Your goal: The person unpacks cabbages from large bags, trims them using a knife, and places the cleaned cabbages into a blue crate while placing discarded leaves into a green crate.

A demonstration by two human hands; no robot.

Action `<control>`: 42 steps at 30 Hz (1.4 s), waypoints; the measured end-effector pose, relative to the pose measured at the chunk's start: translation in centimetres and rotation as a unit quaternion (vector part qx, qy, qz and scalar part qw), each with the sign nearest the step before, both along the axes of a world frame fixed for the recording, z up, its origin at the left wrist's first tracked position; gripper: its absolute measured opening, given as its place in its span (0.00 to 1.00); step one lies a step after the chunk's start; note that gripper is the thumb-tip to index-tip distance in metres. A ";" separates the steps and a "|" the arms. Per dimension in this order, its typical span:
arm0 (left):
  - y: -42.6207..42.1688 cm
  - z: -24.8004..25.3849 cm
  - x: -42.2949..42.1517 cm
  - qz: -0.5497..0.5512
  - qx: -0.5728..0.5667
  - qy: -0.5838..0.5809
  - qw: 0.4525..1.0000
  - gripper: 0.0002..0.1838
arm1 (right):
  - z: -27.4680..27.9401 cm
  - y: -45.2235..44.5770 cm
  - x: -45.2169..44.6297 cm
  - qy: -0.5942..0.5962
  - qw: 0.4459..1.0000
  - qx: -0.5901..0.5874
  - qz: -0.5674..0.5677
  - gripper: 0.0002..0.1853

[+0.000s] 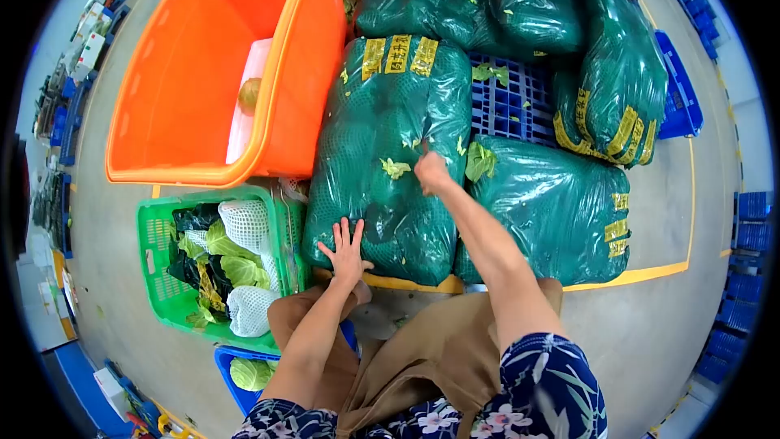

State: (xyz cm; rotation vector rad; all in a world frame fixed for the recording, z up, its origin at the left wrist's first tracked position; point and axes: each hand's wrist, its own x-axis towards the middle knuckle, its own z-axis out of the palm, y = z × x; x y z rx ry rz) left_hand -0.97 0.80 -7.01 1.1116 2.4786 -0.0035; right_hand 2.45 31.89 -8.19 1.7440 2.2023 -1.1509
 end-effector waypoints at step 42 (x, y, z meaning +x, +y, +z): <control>12.1 4.2 -3.1 -0.331 0.101 0.043 0.937 0.07 | 9.8 2.9 -4.0 -0.122 0.789 0.241 0.552 0.12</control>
